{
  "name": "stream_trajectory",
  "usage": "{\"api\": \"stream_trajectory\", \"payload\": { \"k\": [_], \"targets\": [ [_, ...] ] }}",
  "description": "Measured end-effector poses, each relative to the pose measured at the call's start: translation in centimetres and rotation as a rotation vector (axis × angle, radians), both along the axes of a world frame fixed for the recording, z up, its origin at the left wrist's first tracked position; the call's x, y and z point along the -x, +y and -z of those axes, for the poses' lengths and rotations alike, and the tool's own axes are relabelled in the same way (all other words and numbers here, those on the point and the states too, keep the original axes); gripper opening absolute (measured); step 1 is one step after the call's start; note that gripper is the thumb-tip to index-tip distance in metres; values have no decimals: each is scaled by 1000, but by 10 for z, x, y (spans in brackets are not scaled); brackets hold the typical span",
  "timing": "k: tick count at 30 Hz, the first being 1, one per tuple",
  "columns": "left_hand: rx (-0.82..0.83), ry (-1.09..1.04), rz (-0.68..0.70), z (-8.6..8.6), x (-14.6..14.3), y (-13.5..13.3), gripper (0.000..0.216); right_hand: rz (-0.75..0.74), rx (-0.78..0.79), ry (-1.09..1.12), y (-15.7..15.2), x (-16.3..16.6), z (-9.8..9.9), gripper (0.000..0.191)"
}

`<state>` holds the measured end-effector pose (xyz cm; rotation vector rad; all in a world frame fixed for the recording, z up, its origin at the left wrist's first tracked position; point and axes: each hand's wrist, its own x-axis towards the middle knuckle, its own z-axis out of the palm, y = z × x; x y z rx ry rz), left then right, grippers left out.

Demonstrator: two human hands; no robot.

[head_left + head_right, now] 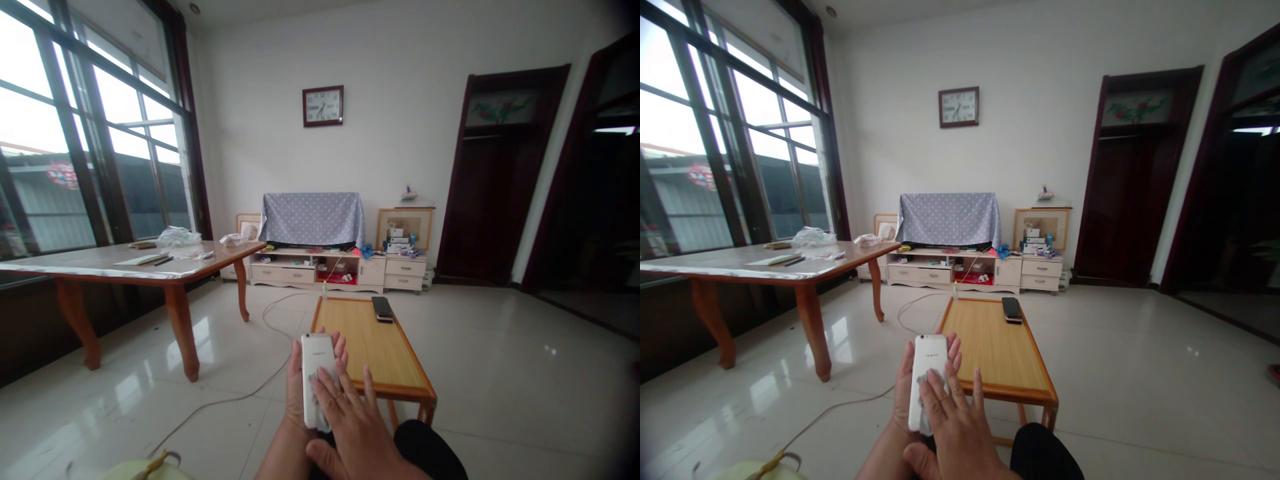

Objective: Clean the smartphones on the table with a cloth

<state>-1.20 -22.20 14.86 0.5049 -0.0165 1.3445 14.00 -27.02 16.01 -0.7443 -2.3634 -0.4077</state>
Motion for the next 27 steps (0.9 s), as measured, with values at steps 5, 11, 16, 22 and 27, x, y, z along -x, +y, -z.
{"api": "stream_trajectory", "payload": {
  "k": [5, 11, 16, 22, 27],
  "targets": [
    [-16, 48, 5, 2, 0, -1, 55, 79, 33, 19, 8, -2, -6, 81],
    [-44, 47, 43, 4, 2, -1, 55, -56, -125, -22, 4, 5, 1, 84],
    [-82, 66, 136, 3, -11, -3, 63, 112, 58, 53, 17, -3, -30, 80],
    [-109, 120, 108, 2, -5, -4, 60, -67, -60, -34, 9, 0, -23, 86],
    [-142, 143, 152, -5, -16, -4, 64, 84, 50, 50, 17, -3, -44, 78]
  ]
}}
